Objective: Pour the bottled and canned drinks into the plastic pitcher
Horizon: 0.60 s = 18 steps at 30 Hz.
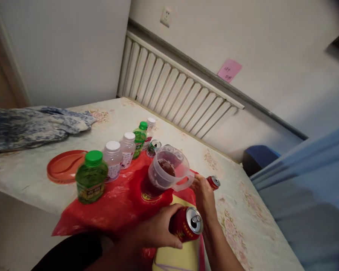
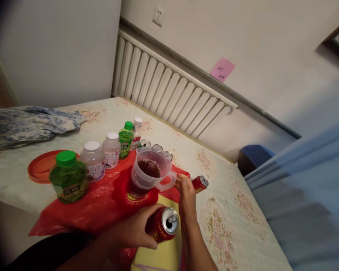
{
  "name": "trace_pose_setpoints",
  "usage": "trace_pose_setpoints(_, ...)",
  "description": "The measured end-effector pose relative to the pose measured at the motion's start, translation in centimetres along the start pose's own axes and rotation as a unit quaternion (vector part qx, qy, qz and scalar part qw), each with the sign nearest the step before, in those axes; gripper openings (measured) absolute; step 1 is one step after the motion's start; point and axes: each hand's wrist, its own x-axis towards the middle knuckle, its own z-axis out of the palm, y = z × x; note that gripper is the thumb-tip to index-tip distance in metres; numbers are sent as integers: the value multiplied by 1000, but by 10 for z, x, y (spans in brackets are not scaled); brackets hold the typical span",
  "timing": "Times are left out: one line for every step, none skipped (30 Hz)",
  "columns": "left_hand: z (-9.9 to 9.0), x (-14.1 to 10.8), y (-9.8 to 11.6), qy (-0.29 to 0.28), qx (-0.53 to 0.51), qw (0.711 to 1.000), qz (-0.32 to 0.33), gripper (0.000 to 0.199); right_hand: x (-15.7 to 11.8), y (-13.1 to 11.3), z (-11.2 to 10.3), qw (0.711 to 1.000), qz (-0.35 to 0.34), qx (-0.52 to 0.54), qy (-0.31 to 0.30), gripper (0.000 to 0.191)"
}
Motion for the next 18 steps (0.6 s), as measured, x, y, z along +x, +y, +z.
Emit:
trace_pose_setpoints(2,2,-1,5,6,1000,-1,86,-9,4,-10,999,-1,19,40,42)
trace_pose_setpoints(3,4,-1,10,8,1000,0,86,-19,9,-19,996,-1,43,81,41)
trace_pose_setpoints(5,7,-2,14,7,1000,5,85,-31,15,-28,993,6,63,99,41)
trace_pose_setpoints(7,10,-3,17,2,1000,13,83,-43,21,-36,991,17,71,110,42)
trace_pose_setpoints(9,13,-4,20,-5,1000,22,81,-56,27,-42,991,32,66,116,42)
trace_pose_setpoints(11,16,-5,26,-10,999,29,80,-68,32,-46,991,44,56,114,46)
trace_pose_setpoints(13,20,-5,34,-12,999,35,79,-79,37,-48,992,47,48,106,51)
trace_pose_setpoints(15,23,-6,42,-13,998,40,78,-88,40,-49,994,45,38,94,56)
trace_pose_setpoints(17,27,-6,45,-12,998,43,77,-96,43,-48,995,39,27,84,61)
trace_pose_setpoints(19,30,-6,45,-12,998,47,75,-101,44,-46,996,31,14,76,64)
trace_pose_setpoints(21,32,-6,41,-11,998,51,73,-104,45,-43,997,25,-1,74,65)
trace_pose_setpoints(23,35,-6,36,-8,998,56,71,-105,46,-41,997,22,-19,76,65)
trace_pose_setpoints(25,37,-6,32,-3,998,59,68,-105,46,-38,996,21,-35,81,64)
trace_pose_setpoints(27,39,-6,29,5,998,62,66,-103,46,-37,995,19,-45,88,63)
trace_pose_setpoints(29,41,-7,28,15,997,65,65,-102,47,-36,994,16,-51,90,63)
trace_pose_setpoints(31,44,-8,28,27,997,70,64,-100,48,-36,994,16,-55,91,63)
trace_pose_setpoints(33,46,-10,27,37,996,75,63,-98,48,-36,994,16,-59,93,63)
trace_pose_setpoints(35,48,-13,25,46,995,80,64,-97,49,-37,993,17,-64,94,63)
